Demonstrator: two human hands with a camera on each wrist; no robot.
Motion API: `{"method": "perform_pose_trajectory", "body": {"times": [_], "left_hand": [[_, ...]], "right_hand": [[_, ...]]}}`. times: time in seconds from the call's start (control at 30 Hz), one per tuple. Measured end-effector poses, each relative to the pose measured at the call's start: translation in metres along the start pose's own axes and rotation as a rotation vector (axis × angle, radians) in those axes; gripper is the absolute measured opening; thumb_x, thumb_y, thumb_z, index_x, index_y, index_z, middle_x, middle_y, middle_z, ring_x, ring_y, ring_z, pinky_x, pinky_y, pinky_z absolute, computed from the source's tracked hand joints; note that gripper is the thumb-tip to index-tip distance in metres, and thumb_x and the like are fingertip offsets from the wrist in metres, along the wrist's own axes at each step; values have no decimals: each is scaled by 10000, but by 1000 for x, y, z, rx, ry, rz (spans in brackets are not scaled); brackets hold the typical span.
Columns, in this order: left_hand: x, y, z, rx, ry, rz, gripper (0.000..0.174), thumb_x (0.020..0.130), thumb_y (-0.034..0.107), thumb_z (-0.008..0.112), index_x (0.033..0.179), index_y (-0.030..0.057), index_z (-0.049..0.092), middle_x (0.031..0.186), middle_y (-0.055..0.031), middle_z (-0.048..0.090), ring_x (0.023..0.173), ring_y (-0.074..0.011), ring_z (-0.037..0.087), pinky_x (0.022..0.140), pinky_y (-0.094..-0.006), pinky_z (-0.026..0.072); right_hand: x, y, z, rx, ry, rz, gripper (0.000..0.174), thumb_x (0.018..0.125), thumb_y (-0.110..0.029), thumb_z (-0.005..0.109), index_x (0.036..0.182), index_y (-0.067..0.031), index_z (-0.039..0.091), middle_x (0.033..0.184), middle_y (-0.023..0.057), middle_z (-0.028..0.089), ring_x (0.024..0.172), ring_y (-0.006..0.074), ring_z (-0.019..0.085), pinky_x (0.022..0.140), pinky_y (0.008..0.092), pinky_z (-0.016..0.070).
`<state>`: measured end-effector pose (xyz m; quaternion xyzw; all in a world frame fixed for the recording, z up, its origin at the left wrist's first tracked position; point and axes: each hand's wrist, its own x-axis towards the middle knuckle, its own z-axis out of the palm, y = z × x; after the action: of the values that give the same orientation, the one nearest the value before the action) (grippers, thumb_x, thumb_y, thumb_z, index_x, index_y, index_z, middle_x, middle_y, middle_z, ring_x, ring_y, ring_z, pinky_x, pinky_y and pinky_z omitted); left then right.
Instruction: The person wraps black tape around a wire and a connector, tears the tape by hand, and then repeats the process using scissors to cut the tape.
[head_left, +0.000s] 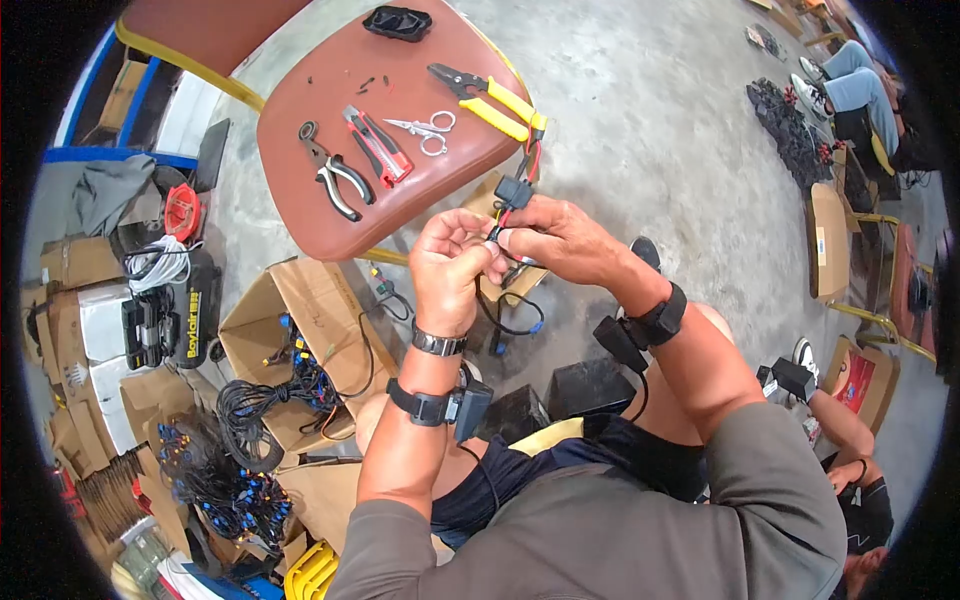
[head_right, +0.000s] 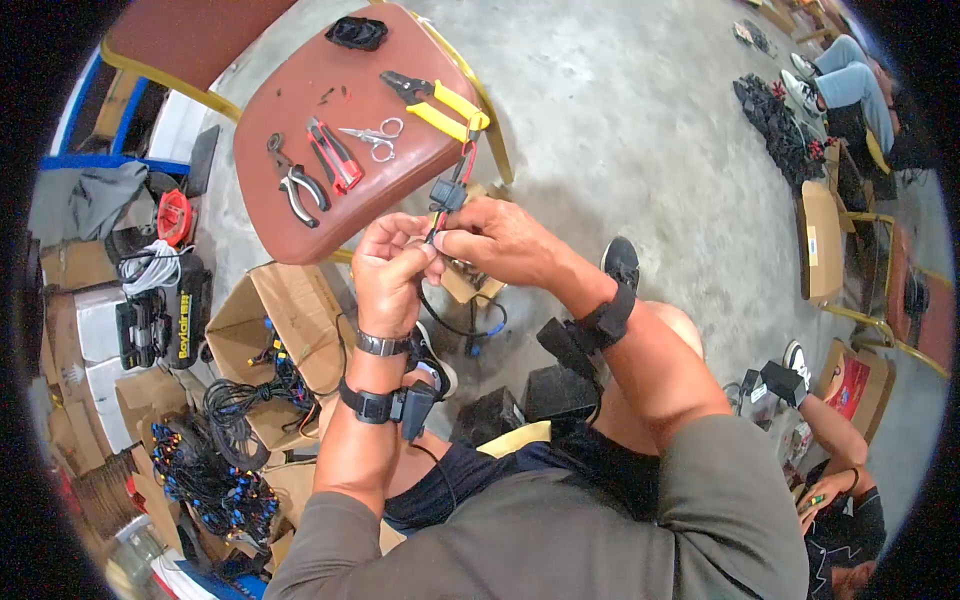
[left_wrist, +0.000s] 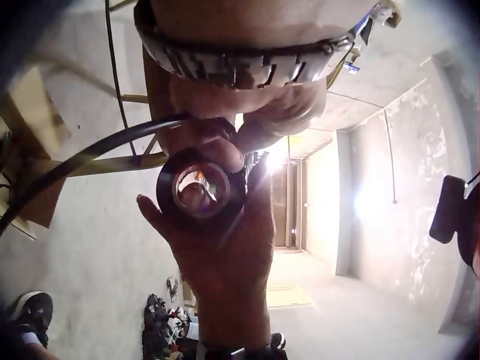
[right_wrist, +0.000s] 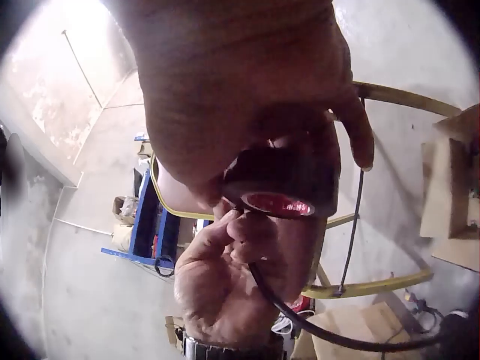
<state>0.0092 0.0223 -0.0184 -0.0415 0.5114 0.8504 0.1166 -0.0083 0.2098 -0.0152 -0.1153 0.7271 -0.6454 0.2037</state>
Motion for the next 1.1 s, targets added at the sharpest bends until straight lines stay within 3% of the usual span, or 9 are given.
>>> {"method": "perform_pose_trajectory", "body": {"times": [0.07,0.23,0.43,0.57,0.67,0.87,0.97,1.07,1.1], "left_hand": [[-1,4,5,-38,33,-53,257,811,-131,579,1031,1,576,942,-105,657,640,-150,645,501,-240,496],[1,6,0,-122,28,-100,237,827,-110,584,1019,28,597,971,-112,673,574,-130,554,449,-223,403],[-3,4,3,-203,102,-133,210,838,-100,593,997,35,615,916,-109,681,541,-120,539,407,-216,354],[-4,2,8,-217,152,-107,214,839,-107,589,1001,29,620,898,-108,677,534,-114,544,401,-210,350],[-7,3,7,-222,133,-105,221,846,-107,582,1017,28,621,891,-104,674,534,-117,546,400,-208,349],[-1,2,4,-56,83,-13,267,828,-106,643,1050,39,619,884,-63,663,561,-93,545,428,-201,358],[-6,9,12,134,145,-6,287,796,-101,700,1033,43,627,869,-2,630,557,-46,518,455,-182,363],[-4,1,2,260,152,104,288,791,-102,706,1032,37,634,883,7,626,592,-33,521,501,-176,392],[-3,-1,-1,302,147,152,287,790,-104,706,1033,33,637,888,8,625,610,-30,525,522,-175,406]], "right_hand": [[2,0,1,19,-10,12,329,895,-254,603,1060,16,695,788,87,655,752,124,592,698,315,496],[3,3,1,25,-26,71,302,890,-230,591,1047,9,690,785,75,651,742,120,579,688,319,492],[1,4,-1,-79,-12,-70,254,889,-199,601,1022,-3,693,759,41,633,727,102,559,669,312,483],[-1,9,1,76,-35,-6,248,884,-206,612,1004,-5,693,799,93,684,715,182,604,684,351,497],[0,13,-3,-121,-64,0,251,891,-211,620,1018,-8,693,848,123,707,735,201,618,697,363,507],[9,28,5,9,92,-89,339,880,-254,661,1110,-4,674,961,172,718,844,236,679,758,356,529],[7,18,2,74,-11,-10,395,874,-256,676,1145,30,654,999,186,716,876,244,691,772,353,534],[6,20,-11,-197,12,-157,384,864,-254,689,1127,26,672,936,165,723,837,201,687,738,340,538],[6,17,-20,-238,8,-81,371,857,-263,695,1102,15,684,908,158,721,820,192,686,723,337,538]]}}
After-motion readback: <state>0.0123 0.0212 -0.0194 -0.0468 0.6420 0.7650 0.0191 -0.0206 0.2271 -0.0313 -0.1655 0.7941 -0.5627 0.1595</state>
